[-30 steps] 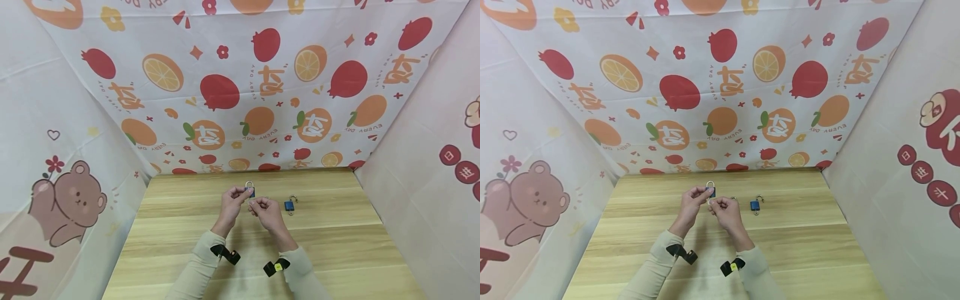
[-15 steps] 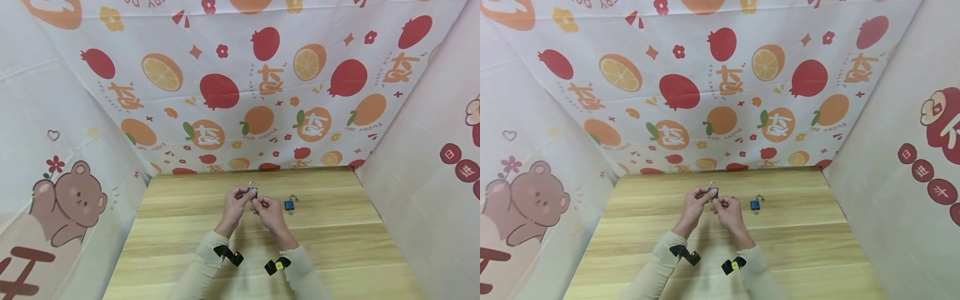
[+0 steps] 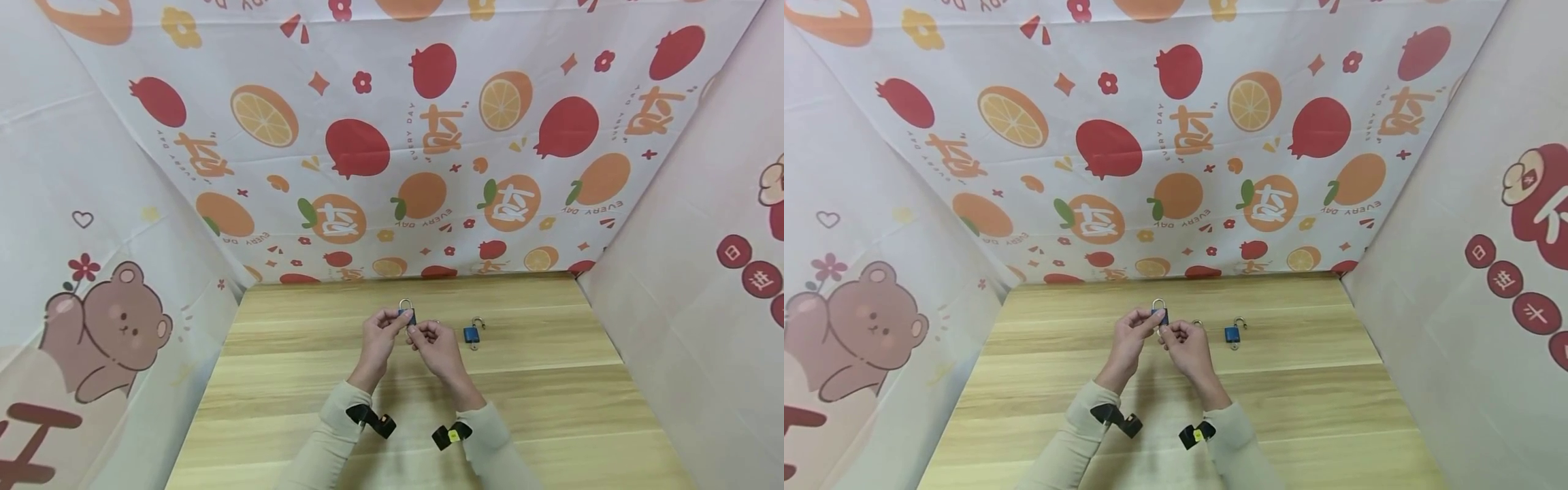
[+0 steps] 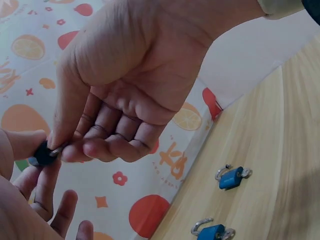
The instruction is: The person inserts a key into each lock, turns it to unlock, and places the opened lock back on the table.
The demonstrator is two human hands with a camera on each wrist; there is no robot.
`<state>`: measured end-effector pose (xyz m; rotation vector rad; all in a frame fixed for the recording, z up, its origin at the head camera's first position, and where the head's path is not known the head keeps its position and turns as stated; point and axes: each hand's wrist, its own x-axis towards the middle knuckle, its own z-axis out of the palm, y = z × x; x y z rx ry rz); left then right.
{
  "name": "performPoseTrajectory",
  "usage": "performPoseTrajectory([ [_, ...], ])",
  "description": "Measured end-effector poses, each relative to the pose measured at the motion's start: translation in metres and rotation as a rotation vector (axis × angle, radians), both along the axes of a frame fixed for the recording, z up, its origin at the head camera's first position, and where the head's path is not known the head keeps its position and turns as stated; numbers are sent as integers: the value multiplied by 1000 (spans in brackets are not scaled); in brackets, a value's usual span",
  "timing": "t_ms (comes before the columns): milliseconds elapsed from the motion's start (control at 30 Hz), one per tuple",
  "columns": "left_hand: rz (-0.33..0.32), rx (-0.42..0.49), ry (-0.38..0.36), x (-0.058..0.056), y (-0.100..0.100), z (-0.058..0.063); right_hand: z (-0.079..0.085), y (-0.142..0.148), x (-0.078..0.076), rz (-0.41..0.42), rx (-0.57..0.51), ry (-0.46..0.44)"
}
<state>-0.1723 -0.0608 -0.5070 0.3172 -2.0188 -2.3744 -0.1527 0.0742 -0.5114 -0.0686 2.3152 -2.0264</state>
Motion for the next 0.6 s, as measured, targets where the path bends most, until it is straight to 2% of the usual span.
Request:
performPoseTrajectory([
  [200,1,-11,0,0,-2,6,7,-2,2,-11,156,137],
  [267,-1,-1,7,0,-1,7,10,-2,3,-31,252,209],
  [467,11,6,15,-1,-1,8,14,-6,7,-132,640,532],
  [600,28,-5,0,-3,-1,9,13,-8,6,-179,786,658],
])
